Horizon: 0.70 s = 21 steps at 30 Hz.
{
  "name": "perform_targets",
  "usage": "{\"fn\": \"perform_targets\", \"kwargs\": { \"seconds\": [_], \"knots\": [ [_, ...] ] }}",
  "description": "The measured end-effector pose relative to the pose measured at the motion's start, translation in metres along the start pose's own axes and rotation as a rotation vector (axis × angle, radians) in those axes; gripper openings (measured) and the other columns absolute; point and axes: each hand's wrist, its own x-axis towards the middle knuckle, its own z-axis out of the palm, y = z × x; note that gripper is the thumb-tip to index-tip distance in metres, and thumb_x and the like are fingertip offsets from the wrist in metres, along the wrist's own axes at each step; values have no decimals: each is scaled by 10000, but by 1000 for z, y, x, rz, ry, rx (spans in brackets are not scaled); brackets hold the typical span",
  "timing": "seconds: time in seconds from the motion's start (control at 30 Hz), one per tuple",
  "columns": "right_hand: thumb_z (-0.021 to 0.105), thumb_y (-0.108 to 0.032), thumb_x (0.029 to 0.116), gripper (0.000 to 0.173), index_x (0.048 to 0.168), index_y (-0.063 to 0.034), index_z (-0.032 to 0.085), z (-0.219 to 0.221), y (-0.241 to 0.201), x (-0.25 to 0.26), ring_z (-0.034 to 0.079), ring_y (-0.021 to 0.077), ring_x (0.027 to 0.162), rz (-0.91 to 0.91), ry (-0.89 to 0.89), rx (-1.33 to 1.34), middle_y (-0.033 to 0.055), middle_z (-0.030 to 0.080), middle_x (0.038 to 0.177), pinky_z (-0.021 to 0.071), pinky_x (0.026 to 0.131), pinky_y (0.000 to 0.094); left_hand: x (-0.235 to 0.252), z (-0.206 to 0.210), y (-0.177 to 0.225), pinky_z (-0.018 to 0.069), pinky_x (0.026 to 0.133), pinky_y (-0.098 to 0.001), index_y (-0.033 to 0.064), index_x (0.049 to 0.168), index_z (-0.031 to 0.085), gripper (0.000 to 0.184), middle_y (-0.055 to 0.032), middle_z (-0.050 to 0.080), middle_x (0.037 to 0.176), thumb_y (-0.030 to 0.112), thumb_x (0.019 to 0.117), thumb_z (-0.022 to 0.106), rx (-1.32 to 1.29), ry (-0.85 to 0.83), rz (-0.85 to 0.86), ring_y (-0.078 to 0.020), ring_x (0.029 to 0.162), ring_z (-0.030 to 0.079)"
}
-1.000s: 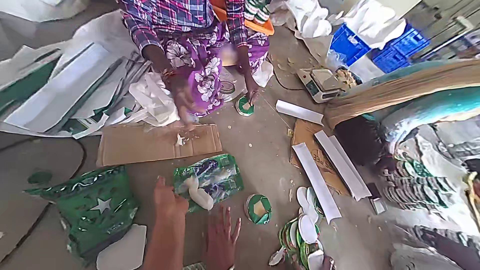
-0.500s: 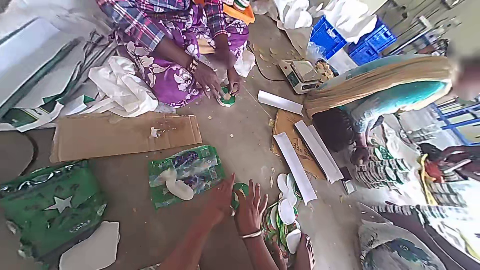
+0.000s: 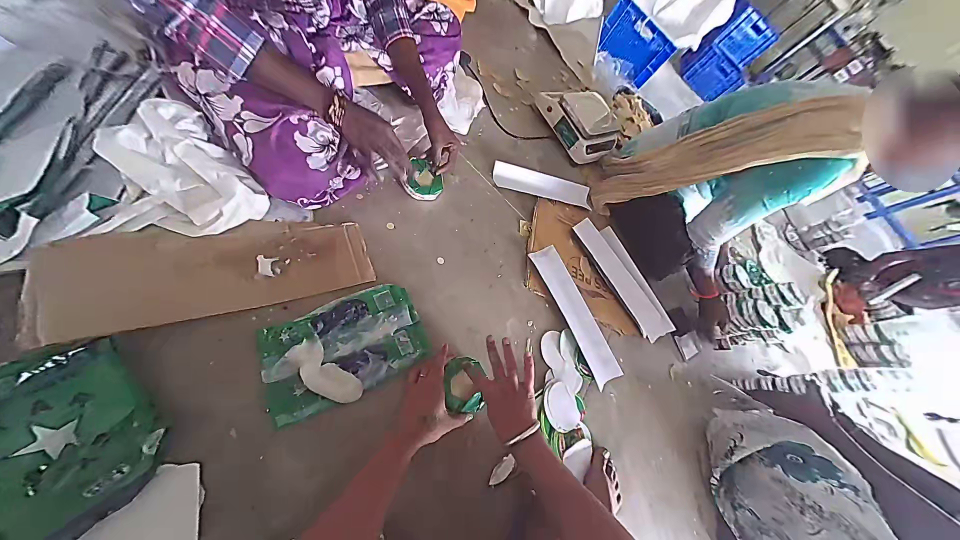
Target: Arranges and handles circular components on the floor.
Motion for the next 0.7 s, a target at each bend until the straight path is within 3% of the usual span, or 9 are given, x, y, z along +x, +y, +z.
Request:
{"fn": "perform_targets", "kwargs": {
  "seconds": [0.2,0.33,0.43,0.53,0.6,0.7],
  "knots": [
    [629,169,799,736,1340,-326,695,11,-4,-34,323,552,1465,233,-16,131,242,421,1581,187,1108,807,-2,-1,1,232,1210,-575,-61,1580,235,1272,-172,528,1507,340,600,940,-17,5,6,-352,1421,462],
    [636,159,768,594,1212,-216,760,20,-31,-51,368,617,1404,462,217,200,320,494,1488,181,1062,845,-3,0,0,258,1190,-596,-74,1574,248,1280,-205,539,1487,332,586,954,-1,25,29,-389,1388,490],
    [648,69,837,566,1349,-170,686,31,-54,-58,338,608,1427,552,165,274,324,441,1530,181,1085,834,-4,-1,0,269,1184,-602,-75,1578,243,1274,-231,517,1503,291,593,965,61,-3,31,-424,1380,494],
    [549,63,923,588,1469,-151,576,28,-82,-63,276,600,1461,598,10,400,300,359,1593,185,1119,789,-4,4,-5,330,1138,-621,-129,1530,314,1172,-239,576,1444,340,637,913,58,100,116,-434,1323,553],
    [559,74,894,578,1404,-184,649,25,-91,-69,248,618,1461,567,53,480,303,360,1591,154,1119,801,-4,0,-4,288,1162,-613,-128,1547,270,1191,-248,537,1480,180,605,930,30,41,90,-437,1369,506],
    [590,-59,842,513,1332,-153,704,24,-77,-69,331,663,1391,570,153,362,385,427,1503,176,1109,804,-2,4,-14,293,1164,-616,-96,1565,259,1251,-224,533,1491,244,583,956,54,30,120,-402,1381,504]
  ]
}}
